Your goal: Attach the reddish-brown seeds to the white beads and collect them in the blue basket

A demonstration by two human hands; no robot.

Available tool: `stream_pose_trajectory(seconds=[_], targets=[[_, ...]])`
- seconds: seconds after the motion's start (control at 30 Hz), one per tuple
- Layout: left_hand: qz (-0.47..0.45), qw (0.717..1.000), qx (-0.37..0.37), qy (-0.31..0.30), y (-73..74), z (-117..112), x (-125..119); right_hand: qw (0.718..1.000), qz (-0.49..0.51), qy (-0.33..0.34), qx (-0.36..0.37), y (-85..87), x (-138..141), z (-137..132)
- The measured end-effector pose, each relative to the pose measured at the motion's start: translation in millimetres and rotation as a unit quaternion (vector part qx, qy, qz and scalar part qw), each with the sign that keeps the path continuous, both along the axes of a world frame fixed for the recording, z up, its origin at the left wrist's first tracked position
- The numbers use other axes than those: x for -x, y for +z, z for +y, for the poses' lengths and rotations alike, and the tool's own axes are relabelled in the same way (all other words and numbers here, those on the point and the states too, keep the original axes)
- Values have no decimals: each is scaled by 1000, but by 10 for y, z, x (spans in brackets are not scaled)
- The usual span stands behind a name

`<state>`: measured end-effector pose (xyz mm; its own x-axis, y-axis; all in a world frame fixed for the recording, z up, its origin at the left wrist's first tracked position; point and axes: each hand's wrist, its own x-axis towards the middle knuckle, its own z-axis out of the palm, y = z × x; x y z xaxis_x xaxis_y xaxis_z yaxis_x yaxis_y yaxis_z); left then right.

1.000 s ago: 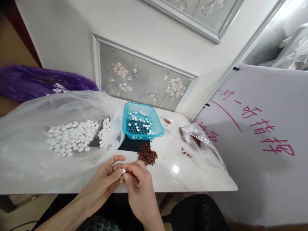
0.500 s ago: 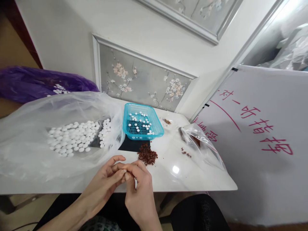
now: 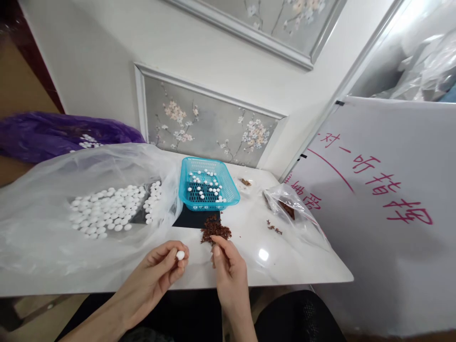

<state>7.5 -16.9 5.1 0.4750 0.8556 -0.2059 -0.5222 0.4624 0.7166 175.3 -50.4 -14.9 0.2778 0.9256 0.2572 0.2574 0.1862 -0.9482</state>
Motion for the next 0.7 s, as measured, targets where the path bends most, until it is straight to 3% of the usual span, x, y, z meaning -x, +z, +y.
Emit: stream_pose_trajectory(seconds=[0.3,0.43,0.5,0.6,0.7], targets=[[19,998,-61,-6,167,-32,-15,998,-35,-51,-2,-76,-125,43],[90,985,-149,18,197,114,-96,998,-19,-67,-5,-119,-175,56],[167,958,-221,72,247,303,-187,997,-5,-74,-6,-137,-193,61],[266,894,-316,175,382,670,-309,997,-16,-79,-14,-156,-193,82],[326,850,-380,162,549,941,-246,993,-90,-72,-16,-175,-156,118]])
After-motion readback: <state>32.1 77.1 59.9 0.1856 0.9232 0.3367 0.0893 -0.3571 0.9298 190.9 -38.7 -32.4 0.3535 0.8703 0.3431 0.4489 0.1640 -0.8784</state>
